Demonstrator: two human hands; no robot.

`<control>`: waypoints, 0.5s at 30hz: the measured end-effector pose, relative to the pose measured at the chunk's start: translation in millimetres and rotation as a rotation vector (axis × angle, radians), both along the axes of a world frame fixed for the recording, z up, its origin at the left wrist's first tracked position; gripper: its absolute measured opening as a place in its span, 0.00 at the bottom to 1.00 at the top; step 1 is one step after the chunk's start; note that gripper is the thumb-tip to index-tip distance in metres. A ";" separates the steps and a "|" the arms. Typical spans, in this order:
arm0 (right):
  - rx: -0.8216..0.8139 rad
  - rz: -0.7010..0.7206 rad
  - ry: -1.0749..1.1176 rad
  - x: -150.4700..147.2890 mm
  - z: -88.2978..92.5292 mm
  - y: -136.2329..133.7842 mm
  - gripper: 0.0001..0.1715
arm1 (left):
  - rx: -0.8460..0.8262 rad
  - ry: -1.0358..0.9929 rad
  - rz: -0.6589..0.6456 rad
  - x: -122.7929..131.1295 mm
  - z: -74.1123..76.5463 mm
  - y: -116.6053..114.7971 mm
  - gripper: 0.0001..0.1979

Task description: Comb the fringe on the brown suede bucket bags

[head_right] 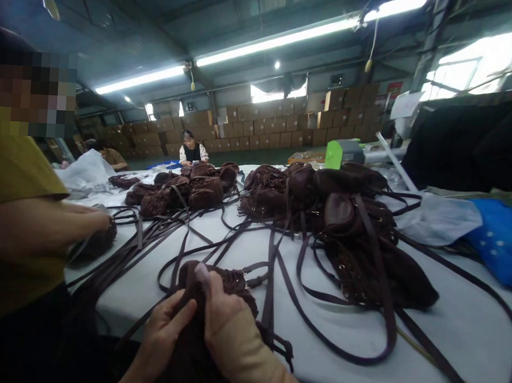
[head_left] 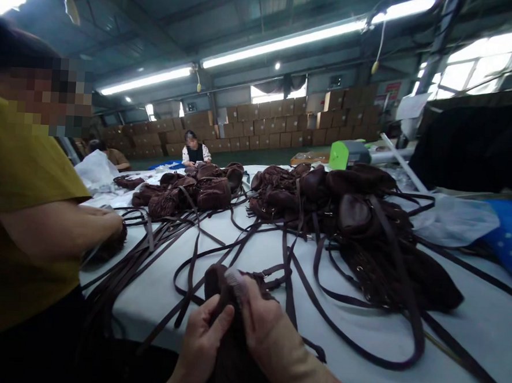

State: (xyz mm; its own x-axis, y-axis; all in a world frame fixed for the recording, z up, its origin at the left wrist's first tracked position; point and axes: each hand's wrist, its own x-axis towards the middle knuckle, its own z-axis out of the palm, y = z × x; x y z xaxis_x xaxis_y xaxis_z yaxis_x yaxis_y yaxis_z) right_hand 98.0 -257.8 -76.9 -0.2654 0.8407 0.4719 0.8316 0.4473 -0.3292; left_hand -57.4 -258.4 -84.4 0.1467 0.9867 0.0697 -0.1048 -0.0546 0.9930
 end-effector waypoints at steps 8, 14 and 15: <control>-0.297 -0.366 -0.201 124.5 -93.2 -1.9 0.26 | -0.186 -0.105 0.251 -63.4 -19.6 -30.7 0.19; -0.070 -0.237 0.004 82.8 -30.4 -21.8 0.22 | -0.177 -0.118 0.252 -50.7 -14.9 -41.9 0.20; -0.060 -0.138 -0.013 56.2 -18.9 -23.2 0.22 | -0.154 -0.095 0.259 -43.7 -12.3 -43.5 0.21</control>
